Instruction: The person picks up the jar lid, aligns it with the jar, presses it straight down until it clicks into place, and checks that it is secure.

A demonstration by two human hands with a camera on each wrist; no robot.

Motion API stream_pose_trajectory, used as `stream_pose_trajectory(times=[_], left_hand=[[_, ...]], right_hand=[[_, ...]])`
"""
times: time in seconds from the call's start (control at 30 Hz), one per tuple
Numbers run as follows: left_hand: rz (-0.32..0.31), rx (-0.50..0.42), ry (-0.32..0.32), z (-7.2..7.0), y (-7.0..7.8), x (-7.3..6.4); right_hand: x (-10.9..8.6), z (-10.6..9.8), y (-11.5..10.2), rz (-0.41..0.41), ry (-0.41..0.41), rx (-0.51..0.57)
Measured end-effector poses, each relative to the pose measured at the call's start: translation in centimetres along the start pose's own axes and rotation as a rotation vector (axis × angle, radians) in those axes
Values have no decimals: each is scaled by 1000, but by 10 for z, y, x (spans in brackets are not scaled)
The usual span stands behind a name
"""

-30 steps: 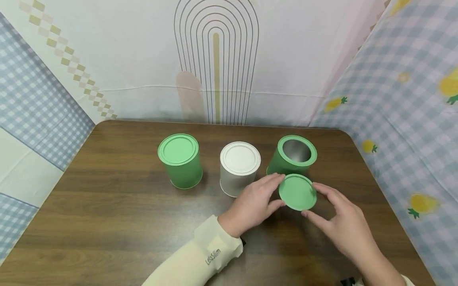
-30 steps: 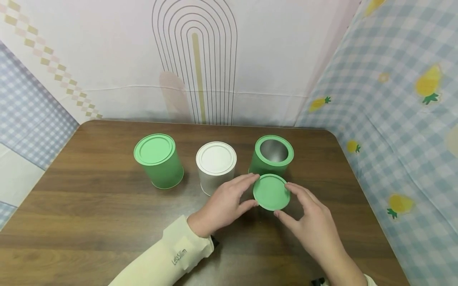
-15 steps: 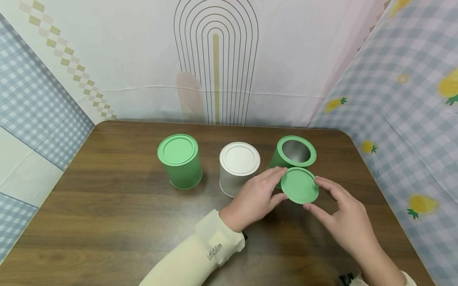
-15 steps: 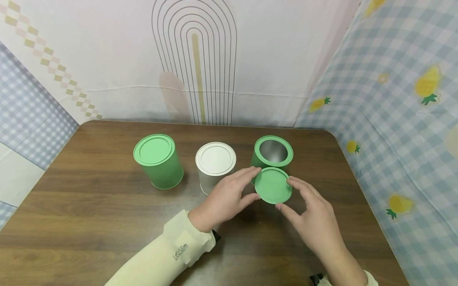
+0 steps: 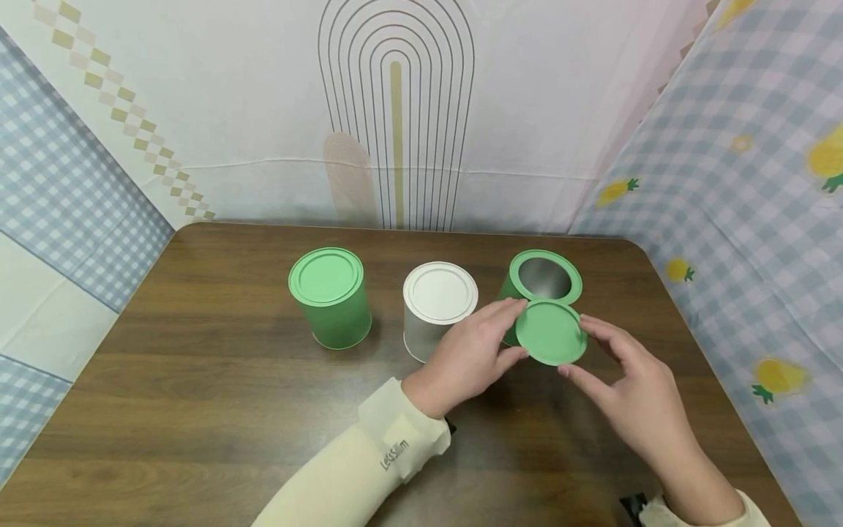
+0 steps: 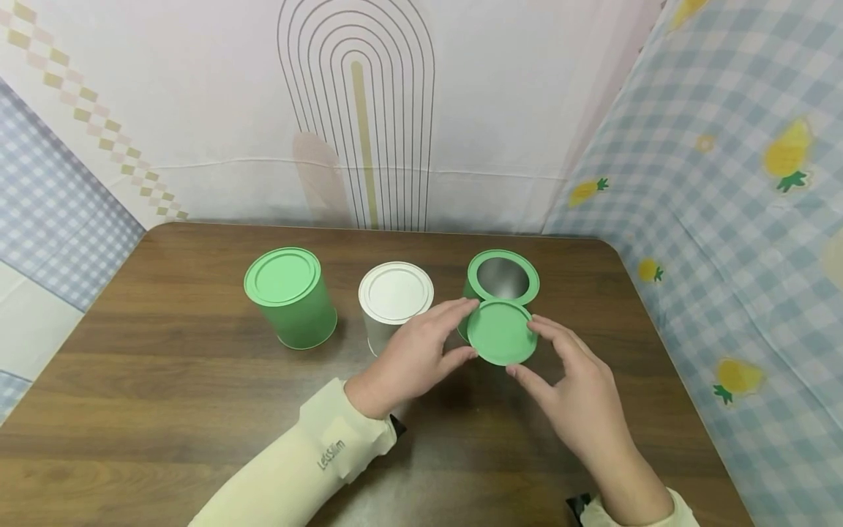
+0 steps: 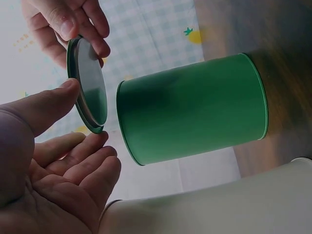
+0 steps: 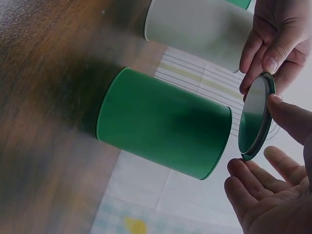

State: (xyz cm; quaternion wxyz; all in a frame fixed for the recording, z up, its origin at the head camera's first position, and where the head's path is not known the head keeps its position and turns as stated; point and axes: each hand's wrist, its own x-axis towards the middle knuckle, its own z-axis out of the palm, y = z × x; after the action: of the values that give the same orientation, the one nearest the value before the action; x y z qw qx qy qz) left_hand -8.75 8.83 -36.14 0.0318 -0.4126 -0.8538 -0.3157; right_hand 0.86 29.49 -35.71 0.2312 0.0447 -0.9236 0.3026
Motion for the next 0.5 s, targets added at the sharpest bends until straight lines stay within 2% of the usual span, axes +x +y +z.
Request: stream_pose_trajectory(times=[0.5], left_hand=[[-17,26,-12,-3,0,5]], right_hand=[[5,0,2,32,-15,-3]])
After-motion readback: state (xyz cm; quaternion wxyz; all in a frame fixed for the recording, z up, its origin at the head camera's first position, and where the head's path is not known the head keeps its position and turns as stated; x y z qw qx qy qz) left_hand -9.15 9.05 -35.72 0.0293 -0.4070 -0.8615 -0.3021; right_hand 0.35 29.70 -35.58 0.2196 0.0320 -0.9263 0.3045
